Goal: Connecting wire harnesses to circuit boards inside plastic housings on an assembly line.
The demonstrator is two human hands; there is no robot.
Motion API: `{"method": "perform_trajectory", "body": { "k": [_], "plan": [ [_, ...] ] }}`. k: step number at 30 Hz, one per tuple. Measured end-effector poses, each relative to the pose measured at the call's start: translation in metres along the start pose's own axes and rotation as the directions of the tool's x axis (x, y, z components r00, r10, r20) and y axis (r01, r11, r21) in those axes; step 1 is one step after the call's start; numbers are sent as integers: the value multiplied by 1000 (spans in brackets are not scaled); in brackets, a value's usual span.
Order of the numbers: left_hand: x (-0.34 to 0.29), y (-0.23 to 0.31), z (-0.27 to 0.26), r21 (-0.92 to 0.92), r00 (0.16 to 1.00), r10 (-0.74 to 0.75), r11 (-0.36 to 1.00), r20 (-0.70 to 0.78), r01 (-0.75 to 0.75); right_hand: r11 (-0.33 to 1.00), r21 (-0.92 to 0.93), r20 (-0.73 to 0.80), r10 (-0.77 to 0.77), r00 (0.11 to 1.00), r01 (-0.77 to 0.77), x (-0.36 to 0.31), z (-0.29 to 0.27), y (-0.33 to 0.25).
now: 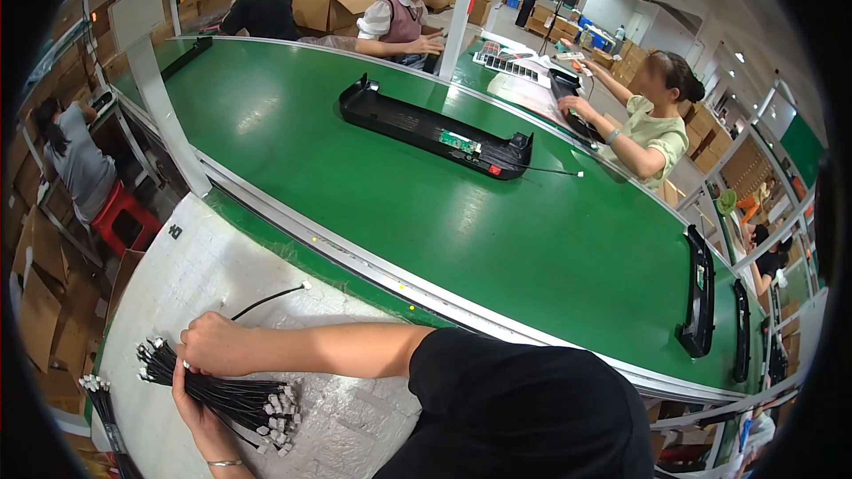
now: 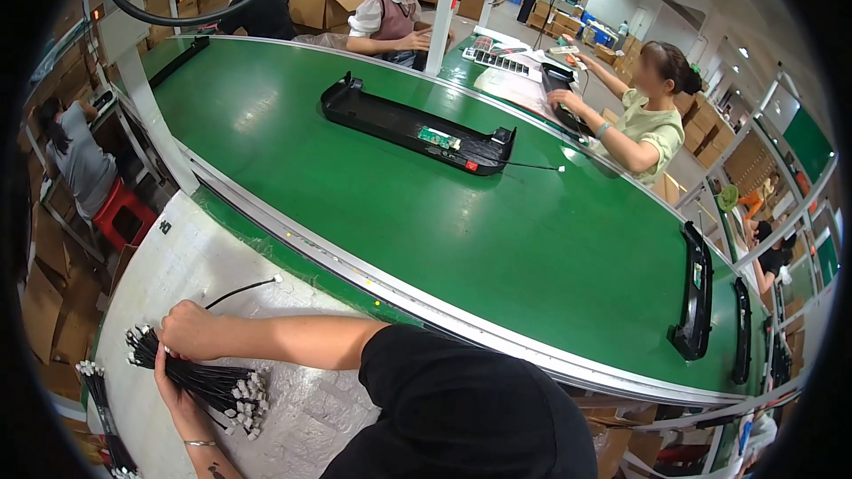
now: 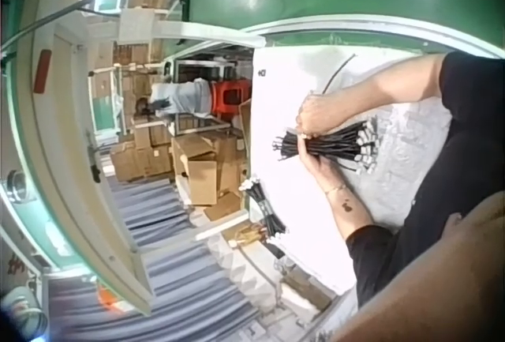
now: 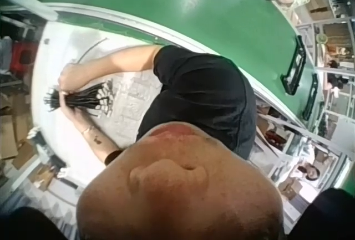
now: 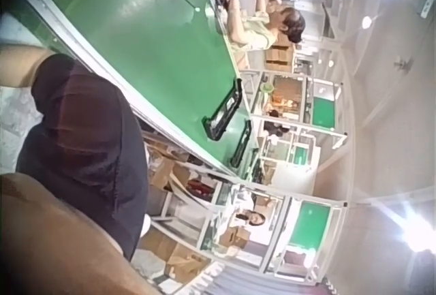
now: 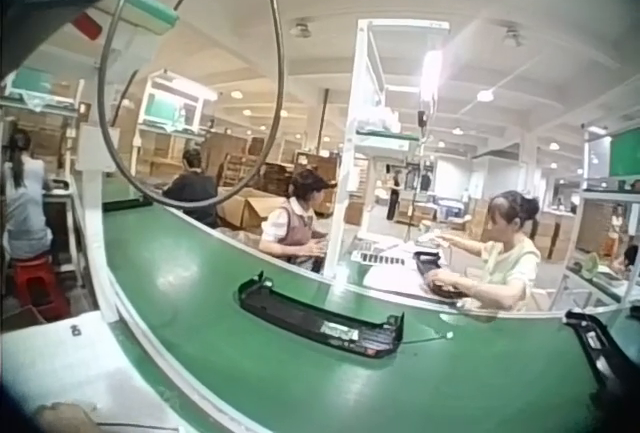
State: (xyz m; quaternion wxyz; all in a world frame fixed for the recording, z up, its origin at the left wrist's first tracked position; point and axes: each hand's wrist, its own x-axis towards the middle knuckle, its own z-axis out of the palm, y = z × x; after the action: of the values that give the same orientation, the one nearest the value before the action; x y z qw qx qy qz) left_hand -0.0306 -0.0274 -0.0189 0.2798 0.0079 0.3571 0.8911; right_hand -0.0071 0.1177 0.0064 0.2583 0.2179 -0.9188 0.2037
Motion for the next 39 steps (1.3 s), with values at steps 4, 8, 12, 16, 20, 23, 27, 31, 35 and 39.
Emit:
{"method": "perform_trajectory", "body": {
  "k": [4,8,12,16,20,23,27,31,35,39],
  "plan": [
    [0,2,6,7,989,5,1000,149,-6,1000,-22,-42,7,999,-8,1,2,-3],
    [-5,-2,17,-18,993,48,999,-103,-51,998,-29,-11,47,999,-48,2,-3,-7],
    [7,2,-10,-1,992,-20,1000,-128,20,982,-150,114,131,985,-114,-3,12,10],
    [9,3,-11,7,991,5,1000,-137,-4,966,-119,-143,214,966,-231,-13,44,34],
    [8,1,-9,6,990,1,1000,-144,0,978,-66,-95,191,977,-197,-16,43,39],
    [7,0,-6,5,989,25,1000,-145,-24,987,42,-78,160,984,-157,-16,40,36],
    [10,-1,-17,-9,997,9,1000,-83,-10,998,50,-158,43,986,-35,-13,33,19],
    [8,0,-9,-1,993,-12,1000,-118,12,991,-87,-293,-119,949,97,-12,31,4],
    [1,-1,10,33,987,-41,998,-158,47,992,-68,-291,-118,949,103,-11,26,4],
    [11,-1,-8,6,995,-39,999,-93,39,988,-69,-313,-152,938,138,-10,22,7]
  ]
}}
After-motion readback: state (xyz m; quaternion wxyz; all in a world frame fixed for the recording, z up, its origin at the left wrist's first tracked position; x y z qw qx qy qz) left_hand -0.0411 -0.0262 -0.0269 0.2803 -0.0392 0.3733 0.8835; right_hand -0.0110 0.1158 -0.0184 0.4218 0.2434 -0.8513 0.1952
